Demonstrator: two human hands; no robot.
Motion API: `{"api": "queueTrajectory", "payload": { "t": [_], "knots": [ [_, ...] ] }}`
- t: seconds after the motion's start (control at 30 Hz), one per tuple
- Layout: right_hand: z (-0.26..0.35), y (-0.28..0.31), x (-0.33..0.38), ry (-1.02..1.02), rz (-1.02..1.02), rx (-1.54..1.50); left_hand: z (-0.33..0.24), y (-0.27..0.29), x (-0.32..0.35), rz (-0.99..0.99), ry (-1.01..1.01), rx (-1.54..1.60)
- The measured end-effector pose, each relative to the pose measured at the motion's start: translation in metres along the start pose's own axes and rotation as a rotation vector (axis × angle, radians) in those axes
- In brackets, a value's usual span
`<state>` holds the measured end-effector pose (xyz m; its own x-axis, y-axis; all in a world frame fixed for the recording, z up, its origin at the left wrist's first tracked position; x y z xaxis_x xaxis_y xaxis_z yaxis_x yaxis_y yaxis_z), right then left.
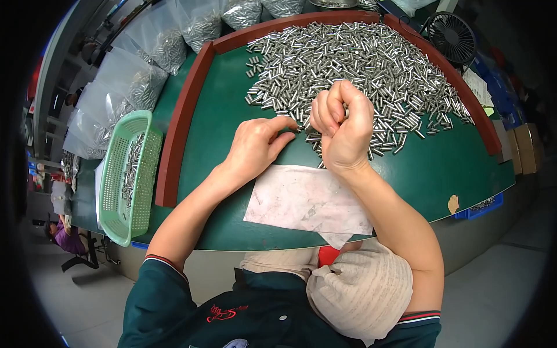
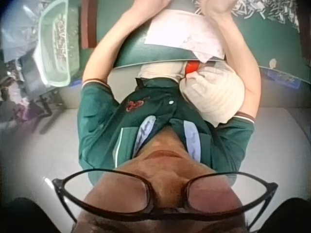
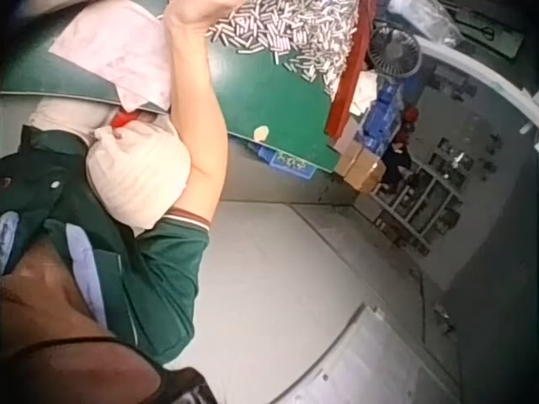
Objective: Inspecting and assembling small metal pins using a precision hand tool at a workbench.
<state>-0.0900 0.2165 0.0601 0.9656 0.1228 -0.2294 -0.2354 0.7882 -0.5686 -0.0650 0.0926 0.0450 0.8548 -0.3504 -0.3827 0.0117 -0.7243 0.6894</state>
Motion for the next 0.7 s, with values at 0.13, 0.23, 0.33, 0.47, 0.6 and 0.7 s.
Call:
{"api": "queueTrajectory", "payload": {
  "t": [0.13,0.23,0.33,0.47,0.6,0.7],
  "knots": [
    [0.000,0.003,-0.001,-0.004,-0.019,0.009,-0.006,-0.004,-0.006,0.010,-0.070,-0.102],
    [0.000,0.002,0.000,-0.008,-0.026,0.006,-0.001,-0.004,-0.006,0.096,0.006,-0.133],
    [0.001,0.003,0.000,-0.005,-0.025,0.006,-0.003,0.006,-0.002,0.082,-0.123,-0.038],
    [0.000,0.004,-0.001,-0.005,-0.029,0.016,0.012,0.021,0.012,-0.063,0.254,-0.101],
    [0.000,0.001,0.000,-0.016,-0.031,0.021,0.013,0.017,0.014,-0.041,0.276,-0.185],
    [-0.002,0.002,0.001,-0.021,-0.039,0.034,0.004,0.015,0.013,-0.017,0.219,-0.203]
  ]
}}
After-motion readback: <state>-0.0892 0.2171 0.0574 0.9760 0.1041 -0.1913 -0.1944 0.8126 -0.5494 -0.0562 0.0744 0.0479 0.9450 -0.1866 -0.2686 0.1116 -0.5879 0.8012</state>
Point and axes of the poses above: each hand's wrist, its own x-axis away from the middle knuckle, its own y-axis out of the back of the hand, z = x × y, the point moved 6 cm from there along -x, towards the middle knuckle, and after that the axes turned 10 degrees about x, right-handed, at the moved point
